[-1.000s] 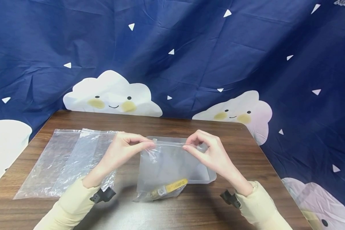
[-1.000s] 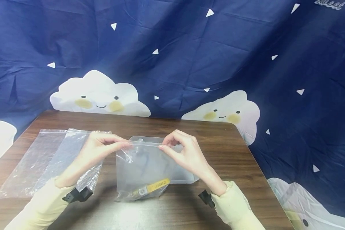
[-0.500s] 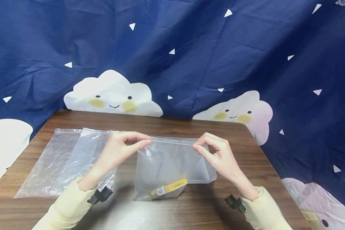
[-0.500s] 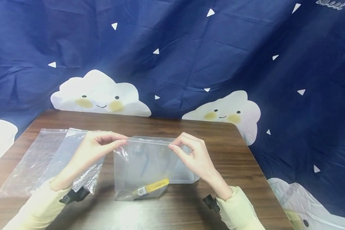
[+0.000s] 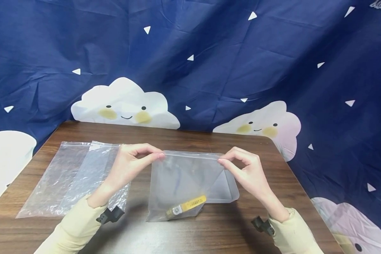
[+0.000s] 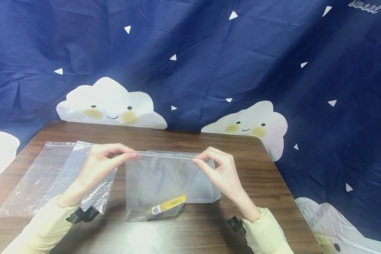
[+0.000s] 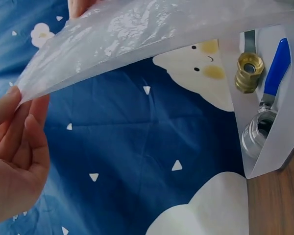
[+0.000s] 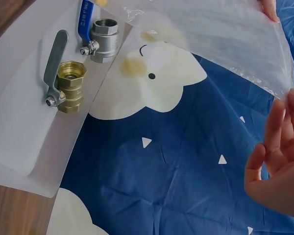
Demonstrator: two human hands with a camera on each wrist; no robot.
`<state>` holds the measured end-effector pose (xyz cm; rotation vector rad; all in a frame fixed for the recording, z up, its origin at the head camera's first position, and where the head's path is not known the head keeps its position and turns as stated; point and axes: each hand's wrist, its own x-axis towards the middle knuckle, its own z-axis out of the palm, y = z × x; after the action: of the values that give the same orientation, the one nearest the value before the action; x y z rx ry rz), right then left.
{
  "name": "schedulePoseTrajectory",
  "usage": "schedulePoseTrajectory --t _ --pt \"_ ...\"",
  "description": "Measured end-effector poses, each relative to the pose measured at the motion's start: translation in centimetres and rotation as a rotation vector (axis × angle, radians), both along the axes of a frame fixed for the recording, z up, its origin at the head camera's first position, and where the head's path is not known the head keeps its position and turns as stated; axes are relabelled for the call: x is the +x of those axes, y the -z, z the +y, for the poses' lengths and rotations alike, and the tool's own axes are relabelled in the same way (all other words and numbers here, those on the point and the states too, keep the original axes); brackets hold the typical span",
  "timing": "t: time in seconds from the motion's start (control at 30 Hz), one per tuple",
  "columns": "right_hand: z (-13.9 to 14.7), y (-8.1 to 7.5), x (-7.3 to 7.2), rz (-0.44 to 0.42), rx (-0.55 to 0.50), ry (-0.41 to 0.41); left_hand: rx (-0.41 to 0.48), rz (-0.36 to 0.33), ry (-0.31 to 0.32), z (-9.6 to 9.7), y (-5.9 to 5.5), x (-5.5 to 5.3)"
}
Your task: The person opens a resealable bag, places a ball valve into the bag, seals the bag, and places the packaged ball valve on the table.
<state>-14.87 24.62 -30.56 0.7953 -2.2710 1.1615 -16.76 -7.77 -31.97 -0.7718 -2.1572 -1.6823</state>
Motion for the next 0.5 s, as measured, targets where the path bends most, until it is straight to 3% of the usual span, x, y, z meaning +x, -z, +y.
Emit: schedulePoseTrajectory --t 0.13,0.27,0.37,0.5 --pt "0.4 0.8 -0.3 -0.055 -0.016 -0.077 0.012 0.013 0.012 0.1 0.2 -0.1" --pt "1.1 2.3 -0.6 -0.243 0.011 -0.253 0.017 0.020 0.012 0.0 0.4 -0.2" --pt "1.6 3.9 -0.7 -0.369 0.095 -0.360 0.031 0.010 0.018 -0.1 0.4 -0.2" --pt "1.3 6.4 -0.5 -0.355 0.263 -0.347 0.048 -0.009 0.034 -0.2 0.5 -0.2"
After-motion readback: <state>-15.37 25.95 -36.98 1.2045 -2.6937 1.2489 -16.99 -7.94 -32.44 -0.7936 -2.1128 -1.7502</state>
